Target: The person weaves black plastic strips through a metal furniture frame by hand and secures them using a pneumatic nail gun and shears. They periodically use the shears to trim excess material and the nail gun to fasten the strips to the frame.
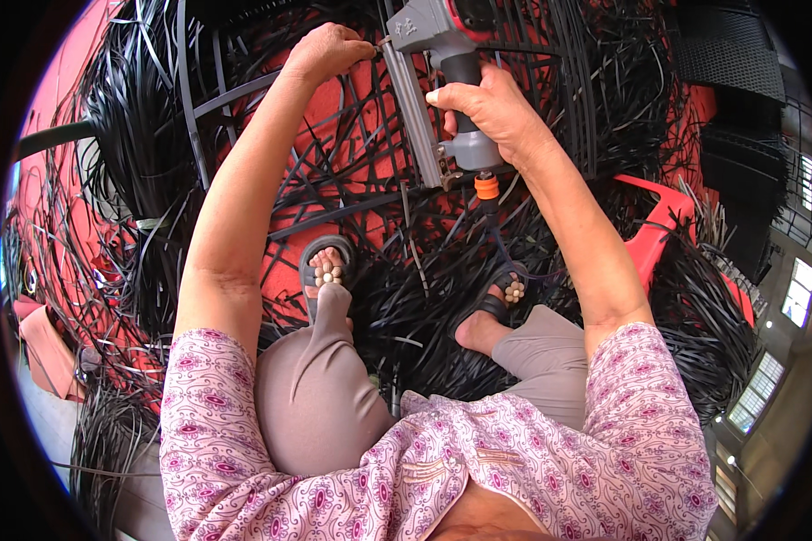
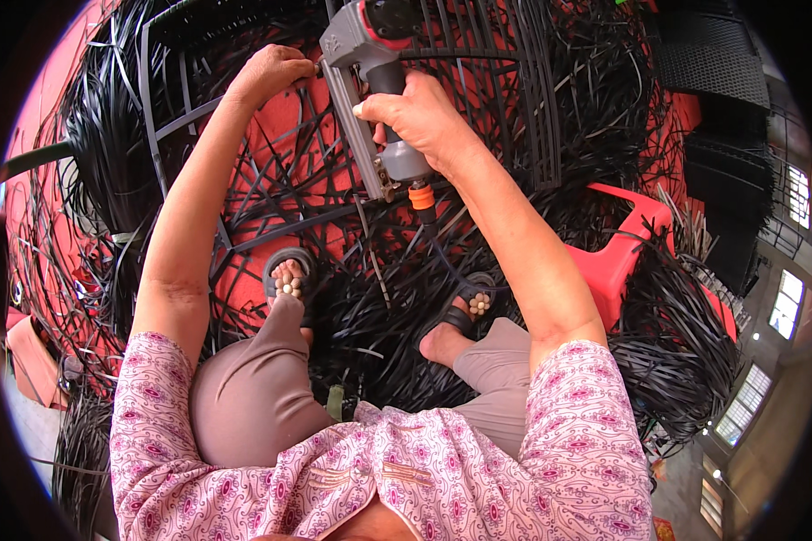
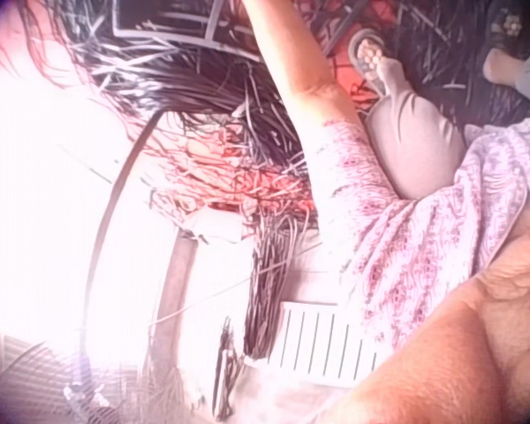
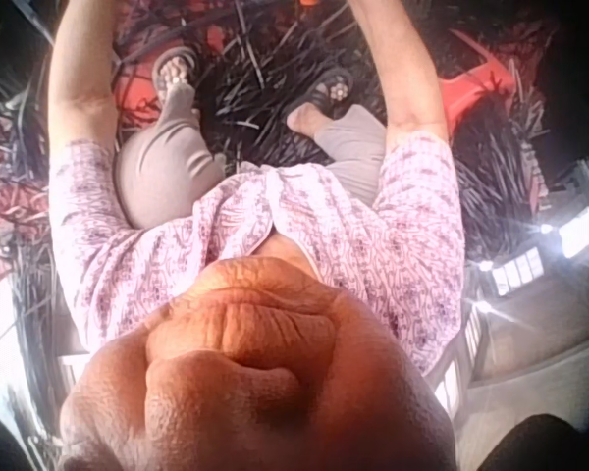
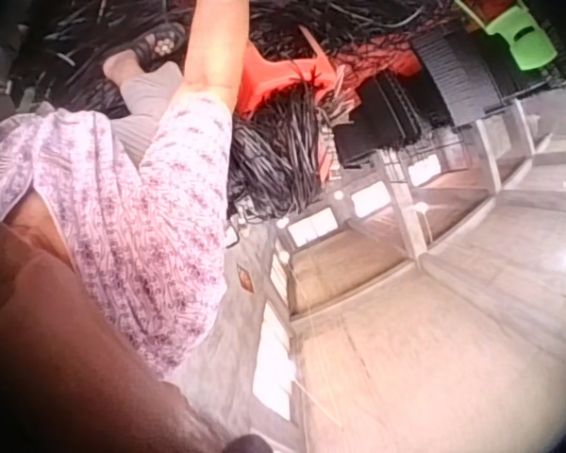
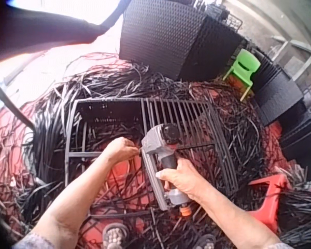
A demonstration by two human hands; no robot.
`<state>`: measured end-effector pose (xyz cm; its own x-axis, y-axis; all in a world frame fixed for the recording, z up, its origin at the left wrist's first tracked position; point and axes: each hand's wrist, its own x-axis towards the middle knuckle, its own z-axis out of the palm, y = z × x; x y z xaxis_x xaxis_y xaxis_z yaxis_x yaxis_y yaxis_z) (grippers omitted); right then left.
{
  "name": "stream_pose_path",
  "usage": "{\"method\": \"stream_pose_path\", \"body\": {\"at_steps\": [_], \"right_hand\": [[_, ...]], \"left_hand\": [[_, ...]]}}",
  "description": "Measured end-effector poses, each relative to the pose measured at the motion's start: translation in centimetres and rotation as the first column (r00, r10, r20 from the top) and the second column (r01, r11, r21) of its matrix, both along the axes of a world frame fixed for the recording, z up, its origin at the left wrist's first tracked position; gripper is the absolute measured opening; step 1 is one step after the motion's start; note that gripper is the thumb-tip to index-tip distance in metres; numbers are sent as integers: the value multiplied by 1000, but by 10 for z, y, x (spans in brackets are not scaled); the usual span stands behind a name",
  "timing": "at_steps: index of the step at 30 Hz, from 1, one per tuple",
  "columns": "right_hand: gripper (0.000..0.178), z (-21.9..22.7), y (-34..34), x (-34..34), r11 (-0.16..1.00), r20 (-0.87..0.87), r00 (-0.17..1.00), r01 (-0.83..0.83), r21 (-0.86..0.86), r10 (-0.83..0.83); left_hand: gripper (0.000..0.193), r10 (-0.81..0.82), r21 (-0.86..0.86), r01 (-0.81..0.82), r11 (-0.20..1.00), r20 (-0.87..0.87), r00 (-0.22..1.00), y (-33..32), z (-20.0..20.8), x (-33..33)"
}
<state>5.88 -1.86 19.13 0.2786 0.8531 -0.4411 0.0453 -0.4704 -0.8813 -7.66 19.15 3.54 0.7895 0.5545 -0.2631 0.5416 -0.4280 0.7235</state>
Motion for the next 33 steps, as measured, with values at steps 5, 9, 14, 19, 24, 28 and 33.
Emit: {"method": "stream_pose_path", "body": {"at_steps": [5,9,14,19,24,28,33], "right_hand": [[21,4,12,4,988,159,981,-88,-130,109],[29,-1,17,10,980,223,961,-137,-141,167],[32,4,21,6,975,274,940,-167,-146,202],[36,-2,22,10,969,378,893,-204,-143,244],[28,11,27,5,948,392,868,-238,-211,305],[30,0,29,16,935,464,817,-245,-257,342],[31,1,30,13,932,512,790,-203,-301,338]], "left_hand": [[34,73,149,-65,987,-45,996,-17,22,-2],[36,62,270,-54,961,-22,998,-28,27,-7],[36,6,322,-16,947,33,999,-30,24,-12],[36,20,425,-71,903,124,992,-37,18,-13],[36,-18,556,-98,825,200,980,-41,6,-17],[36,-54,573,-58,818,175,983,-41,10,-16],[29,-76,582,-32,812,160,984,-41,11,-16]]}}
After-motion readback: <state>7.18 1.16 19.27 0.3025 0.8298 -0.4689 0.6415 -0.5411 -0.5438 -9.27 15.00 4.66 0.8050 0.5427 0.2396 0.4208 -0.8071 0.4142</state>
